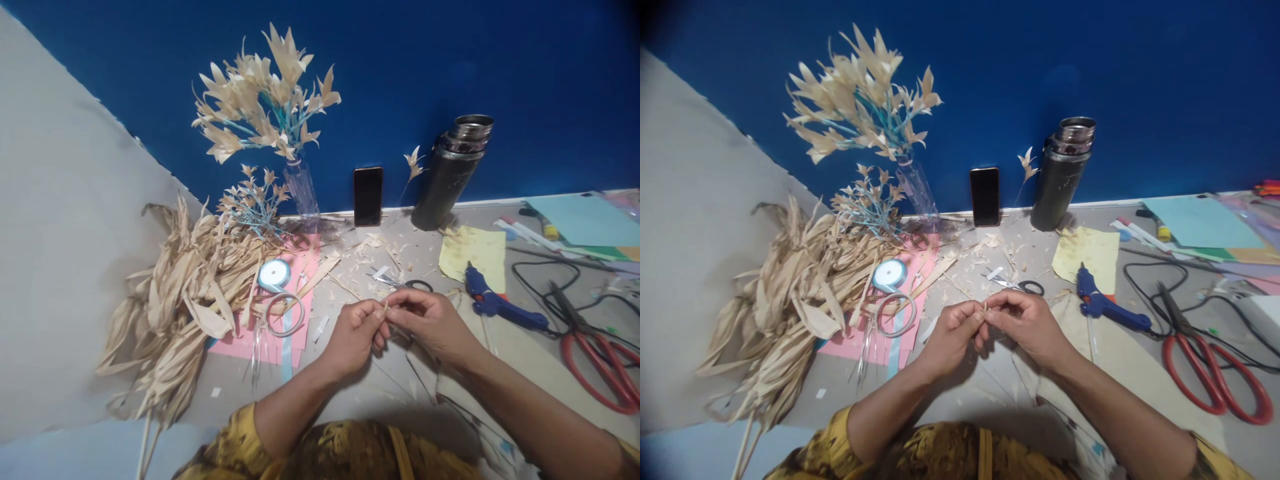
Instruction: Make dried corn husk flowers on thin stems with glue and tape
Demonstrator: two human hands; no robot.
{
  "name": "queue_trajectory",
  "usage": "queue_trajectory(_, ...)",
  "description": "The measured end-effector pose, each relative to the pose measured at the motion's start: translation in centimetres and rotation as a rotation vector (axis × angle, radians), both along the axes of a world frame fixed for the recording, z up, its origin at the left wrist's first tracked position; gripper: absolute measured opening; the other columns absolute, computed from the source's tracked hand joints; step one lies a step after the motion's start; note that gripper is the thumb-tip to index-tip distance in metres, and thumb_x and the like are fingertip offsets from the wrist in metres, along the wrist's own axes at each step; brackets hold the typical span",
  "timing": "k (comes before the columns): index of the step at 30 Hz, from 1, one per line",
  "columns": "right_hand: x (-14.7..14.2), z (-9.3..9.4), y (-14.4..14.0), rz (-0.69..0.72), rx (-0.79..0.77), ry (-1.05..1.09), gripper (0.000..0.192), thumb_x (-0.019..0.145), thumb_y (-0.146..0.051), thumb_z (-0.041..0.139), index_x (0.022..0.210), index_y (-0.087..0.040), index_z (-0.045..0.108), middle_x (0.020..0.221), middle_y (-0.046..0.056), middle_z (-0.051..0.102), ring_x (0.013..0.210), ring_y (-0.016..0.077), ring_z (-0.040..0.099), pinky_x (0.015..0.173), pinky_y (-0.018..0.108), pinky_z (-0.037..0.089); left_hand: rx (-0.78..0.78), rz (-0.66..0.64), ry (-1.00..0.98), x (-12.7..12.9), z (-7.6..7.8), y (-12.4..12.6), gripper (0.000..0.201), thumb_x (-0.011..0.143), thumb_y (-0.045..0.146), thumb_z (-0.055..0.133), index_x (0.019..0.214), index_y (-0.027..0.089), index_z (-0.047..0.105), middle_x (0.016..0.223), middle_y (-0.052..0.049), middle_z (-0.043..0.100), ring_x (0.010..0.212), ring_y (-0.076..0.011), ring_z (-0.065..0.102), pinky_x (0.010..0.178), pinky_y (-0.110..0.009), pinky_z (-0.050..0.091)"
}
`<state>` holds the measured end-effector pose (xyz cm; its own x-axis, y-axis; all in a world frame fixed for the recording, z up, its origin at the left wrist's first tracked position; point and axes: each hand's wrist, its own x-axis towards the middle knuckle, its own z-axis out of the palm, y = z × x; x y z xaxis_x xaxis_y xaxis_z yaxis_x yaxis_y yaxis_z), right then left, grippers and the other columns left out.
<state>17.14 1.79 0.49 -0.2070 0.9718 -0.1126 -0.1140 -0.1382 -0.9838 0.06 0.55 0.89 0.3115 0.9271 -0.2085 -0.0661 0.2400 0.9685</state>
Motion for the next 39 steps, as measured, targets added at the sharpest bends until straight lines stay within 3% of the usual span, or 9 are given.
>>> queue_trajectory(5,-0.1,0.4,-0.1,-0.011,0.014,-0.03,0.026,0.072,-0.04,0.086,0.085,-0.018,0.08,0.073,0.003,0.073,0.066,0.0156,0.064,0.063,0.027,0.05,0.105,0.05,0.122,0.2,0.5,-0.3,0.034,0.092,0.04,0.06,0.066,0.018,0.06,0.056,0.002,0.054,0.051,-0.01,0.048,0.055,-0.023,0.04)
queue_trajectory(9,-0.2,0.5,-0.1,-0.049,0.026,-0.074,0.024,0.071,-0.037,0.085,0.085,-0.019,0.081,0.076,0.003,0.074,0.066,0.0153,0.063,0.062,0.026,0.05,0.199,0.155,0.21,0.3,0.8,-0.3,0.021,0.084,0.024,0.061,0.065,0.017,0.063,0.057,0.003,0.053,0.055,-0.0096,0.046,0.057,-0.022,0.039)
queue_trajectory(15,-0.1,0.3,0.1,-0.089,0.083,-0.121,0.014,0.077,-0.036,0.079,0.075,-0.021,0.08,0.076,0.004,0.077,0.071,0.0182,0.068,0.068,0.028,0.054,0.073,0.125,0.094,0.3,0.8,0.0,0.023,0.083,0.035,0.068,0.073,0.015,0.071,0.055,0.001,0.058,0.048,-0.0106,0.049,0.05,-0.023,0.039)
queue_trajectory(19,0.0,0.5,0.1,-0.101,0.168,-0.177,0.012,0.079,-0.034,0.076,0.077,-0.024,0.082,0.081,0.003,0.079,0.077,0.0197,0.071,0.072,0.029,0.055,0.123,0.185,0.141,0.1,0.7,0.0,0.017,0.079,0.033,0.074,0.077,0.017,0.077,0.058,0.0,0.063,0.053,-0.0125,0.052,0.054,-0.025,0.042)
queue_trajectory(25,0.1,0.8,-0.1,-0.12,0.238,-0.3,0.015,0.081,-0.036,0.074,0.075,-0.023,0.08,0.078,0.004,0.077,0.072,0.0202,0.068,0.067,0.031,0.053,0.239,0.247,0.214,-0.2,0.9,0.0,0.013,0.081,0.025,0.07,0.072,0.02,0.079,0.065,-0.003,0.067,0.065,-0.0161,0.06,0.062,-0.027,0.045)
queue_trajectory(29,-0.1,0.9,-0.2,-0.109,0.146,-0.307,0.022,0.08,-0.042,0.074,0.076,-0.02,0.076,0.062,0.003,0.068,0.056,0.017,0.059,0.052,0.029,0.046,0.327,0.33,0.234,-0.3,1.2,0.1,0.012,0.08,0.021,0.071,0.071,0.02,0.079,0.071,-0.004,0.07,0.07,-0.0176,0.062,0.067,-0.029,0.047)
queue_trajectory(35,-0.5,0.6,0.1,-0.139,-0.057,-0.095,0.033,0.067,-0.045,0.087,0.079,-0.017,0.073,0.055,-0.003,0.057,0.047,0.0091,0.044,0.043,0.023,0.034,0.331,0.392,0.181,-0.4,1.5,0.1,0.008,0.079,0.021,0.076,0.071,0.02,0.078,0.071,-0.003,0.071,0.069,-0.017,0.063,0.066,-0.028,0.048)
queue_trajectory(39,-0.6,0.0,0.0,-0.098,-0.072,-0.074,0.032,0.072,-0.046,0.085,0.076,-0.017,0.072,0.051,-0.006,0.05,0.046,0.0086,0.04,0.043,0.022,0.03,0.59,0.368,0.27,-0.2,0.9,-0.3,0.01,0.084,0.02,0.073,0.077,0.021,0.08,0.073,-0.005,0.072,0.068,-0.0165,0.064,0.064,-0.027,0.049)
